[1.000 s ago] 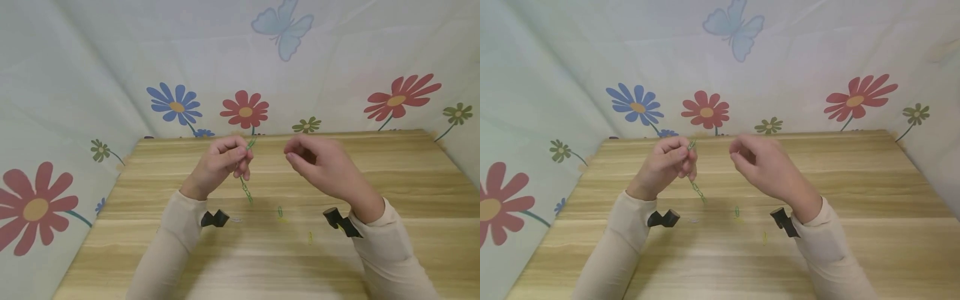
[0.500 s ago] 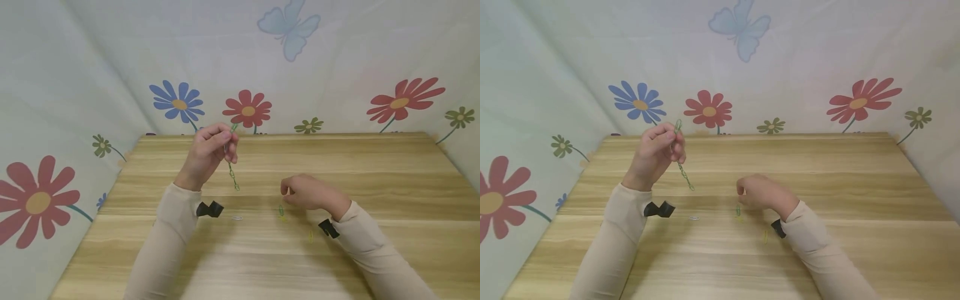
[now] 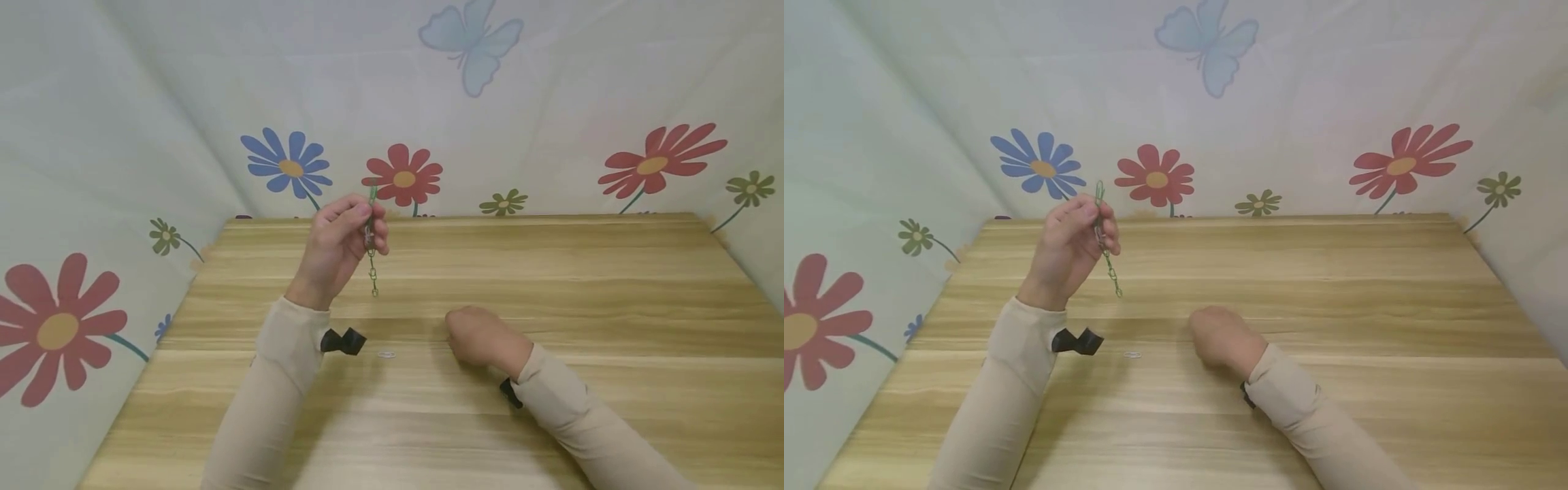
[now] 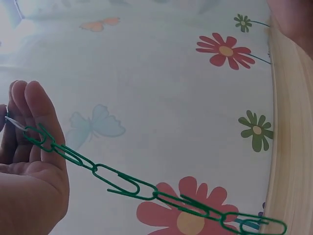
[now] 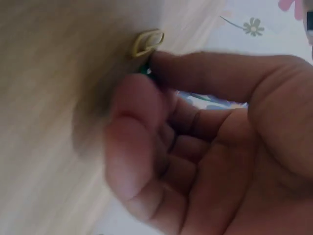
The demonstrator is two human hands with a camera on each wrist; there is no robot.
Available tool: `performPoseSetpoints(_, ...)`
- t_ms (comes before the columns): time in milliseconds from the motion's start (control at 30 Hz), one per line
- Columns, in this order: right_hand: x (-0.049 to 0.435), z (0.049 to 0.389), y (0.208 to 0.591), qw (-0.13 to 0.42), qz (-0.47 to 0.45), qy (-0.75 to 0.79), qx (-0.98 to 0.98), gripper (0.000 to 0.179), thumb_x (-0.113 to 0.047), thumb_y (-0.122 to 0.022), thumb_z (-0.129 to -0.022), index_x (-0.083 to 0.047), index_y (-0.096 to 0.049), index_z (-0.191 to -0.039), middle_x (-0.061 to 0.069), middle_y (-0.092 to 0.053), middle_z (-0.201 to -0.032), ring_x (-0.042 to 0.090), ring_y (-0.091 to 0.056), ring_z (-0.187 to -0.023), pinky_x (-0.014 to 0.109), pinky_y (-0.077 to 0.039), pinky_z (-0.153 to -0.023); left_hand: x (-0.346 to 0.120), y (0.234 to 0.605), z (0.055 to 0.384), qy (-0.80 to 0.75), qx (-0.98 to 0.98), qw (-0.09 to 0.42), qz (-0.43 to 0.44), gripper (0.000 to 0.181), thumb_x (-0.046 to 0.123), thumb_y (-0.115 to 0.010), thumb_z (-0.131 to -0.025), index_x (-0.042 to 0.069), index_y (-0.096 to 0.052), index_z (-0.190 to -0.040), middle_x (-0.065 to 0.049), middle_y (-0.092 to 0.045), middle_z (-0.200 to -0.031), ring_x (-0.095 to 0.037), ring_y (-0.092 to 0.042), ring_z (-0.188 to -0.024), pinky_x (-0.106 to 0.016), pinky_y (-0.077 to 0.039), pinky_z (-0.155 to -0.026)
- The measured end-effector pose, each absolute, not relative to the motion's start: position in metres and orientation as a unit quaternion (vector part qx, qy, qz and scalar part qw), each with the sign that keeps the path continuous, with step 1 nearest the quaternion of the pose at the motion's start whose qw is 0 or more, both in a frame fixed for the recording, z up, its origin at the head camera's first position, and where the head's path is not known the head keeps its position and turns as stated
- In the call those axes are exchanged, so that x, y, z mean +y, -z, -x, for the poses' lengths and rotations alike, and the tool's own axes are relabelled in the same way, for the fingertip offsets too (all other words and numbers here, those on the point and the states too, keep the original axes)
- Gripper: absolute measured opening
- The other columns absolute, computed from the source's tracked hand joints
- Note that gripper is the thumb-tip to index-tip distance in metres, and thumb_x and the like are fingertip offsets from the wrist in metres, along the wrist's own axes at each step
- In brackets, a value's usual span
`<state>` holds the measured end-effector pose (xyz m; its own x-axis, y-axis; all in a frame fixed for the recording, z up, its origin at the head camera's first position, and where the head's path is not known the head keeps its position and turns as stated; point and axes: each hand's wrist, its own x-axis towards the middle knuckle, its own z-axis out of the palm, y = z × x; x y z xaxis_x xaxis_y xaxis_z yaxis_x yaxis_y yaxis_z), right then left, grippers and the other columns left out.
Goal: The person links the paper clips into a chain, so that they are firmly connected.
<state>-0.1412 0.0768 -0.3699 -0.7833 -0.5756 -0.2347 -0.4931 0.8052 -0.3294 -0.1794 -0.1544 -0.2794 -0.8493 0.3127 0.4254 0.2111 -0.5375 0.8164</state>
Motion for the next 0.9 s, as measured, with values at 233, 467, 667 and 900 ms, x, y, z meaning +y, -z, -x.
performPoseSetpoints(233,0.093,0.154,0.351,0.149,0.288,0.328,0.887,0.013,0.001,-0.06,-0.082,-0.01,-0.053,-0.08,-0.001,-0.05,-0.069,0.014,-0.047,-0.06,0.028,-0.04,-0.057,-0.149,0.28,0.179,-0.832,0.477,0.037,-0.28,0.025,0.0,-0.048,-0.097,0.007,-0.071,-0.09,-0.006,-0.068,-0.078,-0.016,-0.062,-0.069,-0.027,-0.055,-0.063)
performPoseSetpoints(467,0.115,0.152,0.31,0.134,0.239,0.591,0.758,0.006,-0.006,-0.062,-0.097,-0.001,-0.06,-0.094,0.016,-0.063,-0.083,0.03,-0.068,-0.071,0.04,-0.059,-0.067,-0.14,0.279,0.171,-0.779,0.547,0.006,-0.305,0.018,0.004,-0.054,-0.094,0.012,-0.067,-0.084,-0.003,-0.062,-0.073,-0.014,-0.055,-0.057,-0.024,-0.051,-0.056)
performPoseSetpoints(667,0.123,0.142,0.289,0.066,0.245,0.72,0.646,0.007,-0.003,-0.06,-0.1,0.001,-0.064,-0.096,0.013,-0.062,-0.083,0.025,-0.065,-0.067,0.038,-0.059,-0.065,-0.125,0.28,0.163,-0.713,0.61,-0.012,-0.346,0.012,0.006,-0.057,-0.091,0.002,-0.061,-0.08,-0.001,-0.048,-0.062,-0.014,-0.036,-0.047,-0.024,-0.032,-0.044)
performPoseSetpoints(900,0.118,0.128,0.278,0.013,0.261,0.766,0.588,0.011,0.006,-0.058,-0.098,0.003,-0.068,-0.094,0.012,-0.061,-0.08,0.023,-0.062,-0.063,0.035,-0.057,-0.063,-0.11,0.282,0.15,-0.638,0.675,-0.019,-0.369,0.015,0.012,-0.06,-0.09,0.003,-0.059,-0.077,-0.007,-0.045,-0.066,-0.019,-0.038,-0.054,-0.03,-0.031,-0.049)
